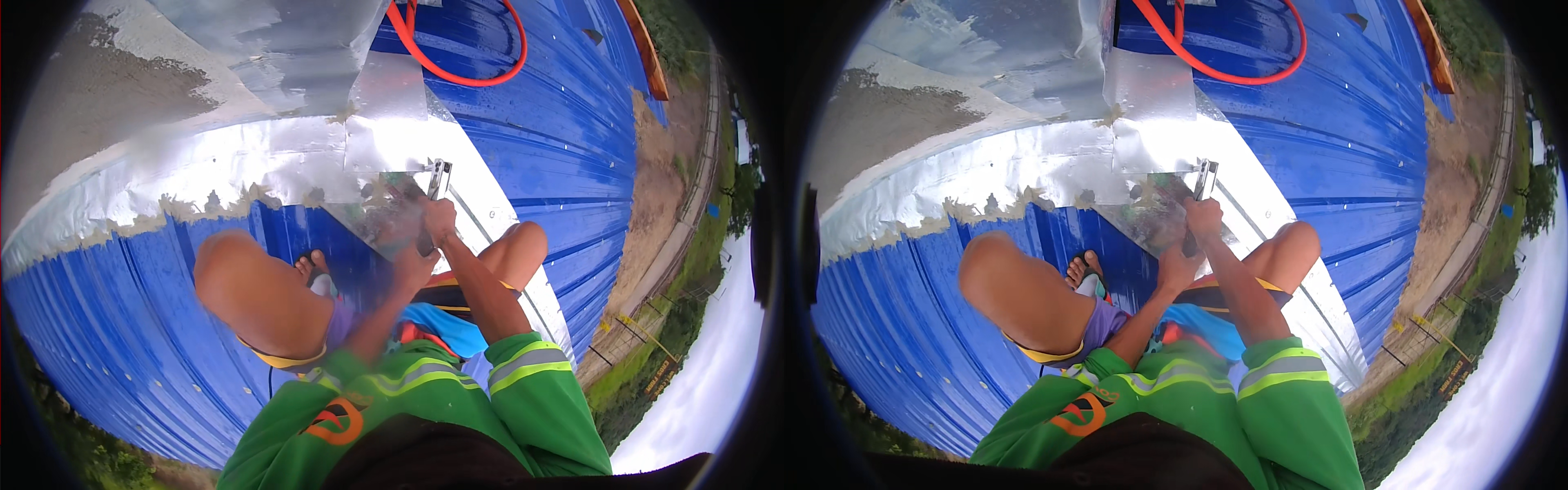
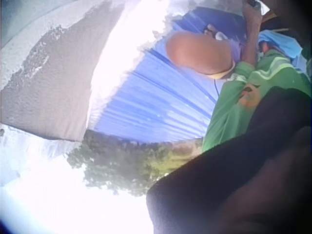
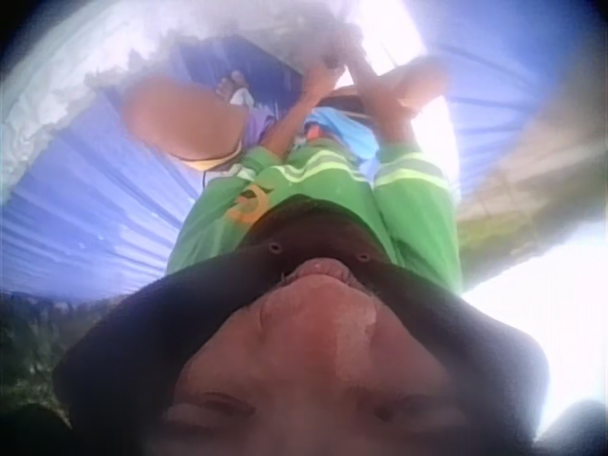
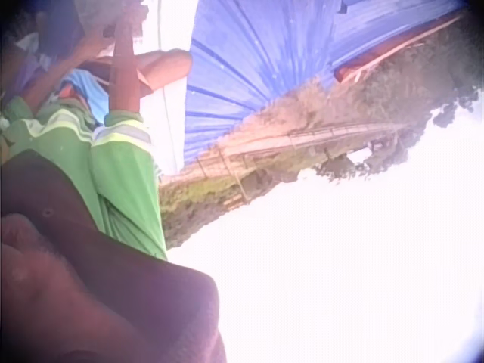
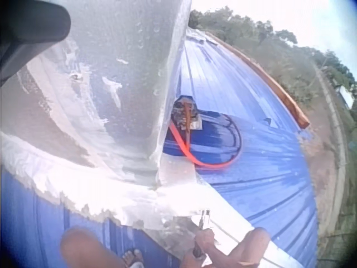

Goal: The person installs metal flashing on a corrugated roof by drilling holes with a power drill and then securing it using a rivet tool.

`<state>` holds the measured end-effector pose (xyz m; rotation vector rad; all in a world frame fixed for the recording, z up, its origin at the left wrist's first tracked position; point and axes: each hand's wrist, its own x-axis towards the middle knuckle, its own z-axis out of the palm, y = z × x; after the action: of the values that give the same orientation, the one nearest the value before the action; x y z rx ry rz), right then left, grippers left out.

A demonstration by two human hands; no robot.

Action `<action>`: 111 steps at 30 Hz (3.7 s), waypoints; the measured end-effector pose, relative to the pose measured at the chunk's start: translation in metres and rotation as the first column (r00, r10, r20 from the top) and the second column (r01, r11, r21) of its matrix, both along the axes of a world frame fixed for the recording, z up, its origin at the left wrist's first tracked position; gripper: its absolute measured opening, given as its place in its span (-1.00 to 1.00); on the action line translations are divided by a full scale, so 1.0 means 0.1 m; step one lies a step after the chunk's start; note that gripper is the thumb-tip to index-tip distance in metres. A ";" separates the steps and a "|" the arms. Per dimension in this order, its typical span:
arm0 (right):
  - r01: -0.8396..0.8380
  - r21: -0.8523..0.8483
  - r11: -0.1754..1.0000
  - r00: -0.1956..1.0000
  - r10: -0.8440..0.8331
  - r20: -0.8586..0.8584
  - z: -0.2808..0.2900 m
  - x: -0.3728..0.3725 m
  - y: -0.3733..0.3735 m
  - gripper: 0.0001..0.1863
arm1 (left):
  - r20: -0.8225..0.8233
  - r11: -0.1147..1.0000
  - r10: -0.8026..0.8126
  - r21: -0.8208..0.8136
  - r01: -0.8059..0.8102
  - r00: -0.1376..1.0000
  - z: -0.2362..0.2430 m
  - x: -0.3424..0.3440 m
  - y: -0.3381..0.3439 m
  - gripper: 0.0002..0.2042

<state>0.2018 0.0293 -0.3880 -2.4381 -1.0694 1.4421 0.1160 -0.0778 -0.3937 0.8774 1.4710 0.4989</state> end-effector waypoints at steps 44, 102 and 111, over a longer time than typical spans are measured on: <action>0.533 0.725 0.436 0.841 -0.185 -0.508 1.42 1.01 -0.34 -0.58 | -0.414 0.730 -0.211 0.536 0.424 0.886 2.29 -0.99 1.11 -0.76; 0.837 0.374 0.400 0.507 -0.824 -0.252 0.75 1.44 -2.53 -0.84 | -0.404 0.153 -0.911 -0.143 0.978 0.083 2.22 -0.64 2.84 -0.57; 0.673 0.523 0.523 0.668 -0.734 -0.124 0.31 1.47 -2.77 -0.87 | -0.797 -0.055 -0.533 -0.303 0.951 -0.285 0.19 -0.18 2.83 -0.40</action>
<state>0.3487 -0.2474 -0.3572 -2.1176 -0.2881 0.6192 0.0983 0.2051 -0.3747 2.6050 0.8675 -0.9068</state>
